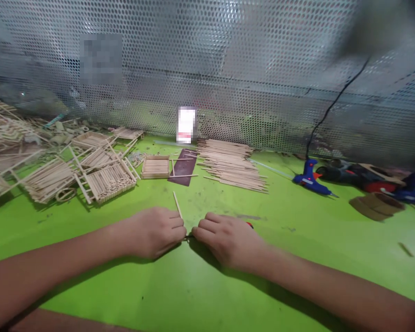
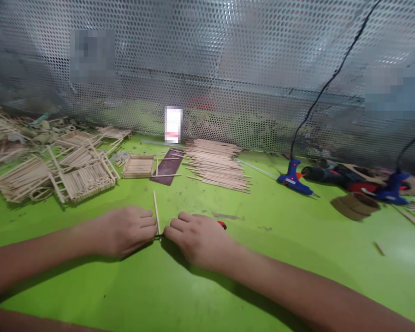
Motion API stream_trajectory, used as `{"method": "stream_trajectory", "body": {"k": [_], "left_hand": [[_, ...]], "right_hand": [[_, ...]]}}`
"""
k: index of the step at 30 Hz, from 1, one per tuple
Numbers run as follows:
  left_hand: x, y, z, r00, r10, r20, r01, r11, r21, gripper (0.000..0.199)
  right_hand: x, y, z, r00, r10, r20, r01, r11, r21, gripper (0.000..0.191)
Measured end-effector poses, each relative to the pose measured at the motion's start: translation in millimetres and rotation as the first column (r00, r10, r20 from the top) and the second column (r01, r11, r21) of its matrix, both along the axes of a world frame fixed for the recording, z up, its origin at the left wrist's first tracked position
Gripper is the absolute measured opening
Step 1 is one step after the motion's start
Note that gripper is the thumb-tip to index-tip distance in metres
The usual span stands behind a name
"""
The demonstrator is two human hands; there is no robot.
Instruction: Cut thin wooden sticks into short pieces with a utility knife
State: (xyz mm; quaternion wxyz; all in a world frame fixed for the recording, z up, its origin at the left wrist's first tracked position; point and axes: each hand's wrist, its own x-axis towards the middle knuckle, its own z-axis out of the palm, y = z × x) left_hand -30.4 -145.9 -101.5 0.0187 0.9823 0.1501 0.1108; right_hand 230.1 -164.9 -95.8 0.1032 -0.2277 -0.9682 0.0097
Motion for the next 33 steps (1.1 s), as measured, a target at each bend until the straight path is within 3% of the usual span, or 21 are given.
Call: {"method": "stream_trajectory", "body": {"k": [4, 8, 17, 27, 33], "left_hand": [[1, -1, 5.4, 0.993, 0.117, 0.022, -0.117, 0.993, -0.01, 0.021], [3, -3, 6.6, 0.978, 0.204, 0.044, -0.2, 0.977, -0.068, 0.042], [-3, -4, -2.8, 0.988, 0.125, 0.089, -0.107, 0.977, -0.186, 0.047], [-3, -4, -3.6, 0.991, 0.097, 0.094, -0.084, 0.987, -0.134, 0.047], [-2, -3, -1.4, 0.982, 0.058, 0.177, -0.052, 0.998, -0.039, 0.039]], "right_hand": [[1, -1, -0.5, 1.0, -0.029, -0.01, 0.03, 0.999, 0.022, 0.007], [3, -2, -2.1, 0.998, -0.055, -0.012, 0.055, 0.998, 0.043, 0.007], [5, -5, -2.2, 0.998, -0.059, 0.009, 0.058, 0.992, 0.112, 0.006], [8, -9, -0.6, 0.998, -0.058, -0.004, 0.058, 0.992, 0.114, 0.007], [9, -10, -0.5, 0.998, -0.06, 0.01, 0.059, 0.994, 0.091, 0.006]]}}
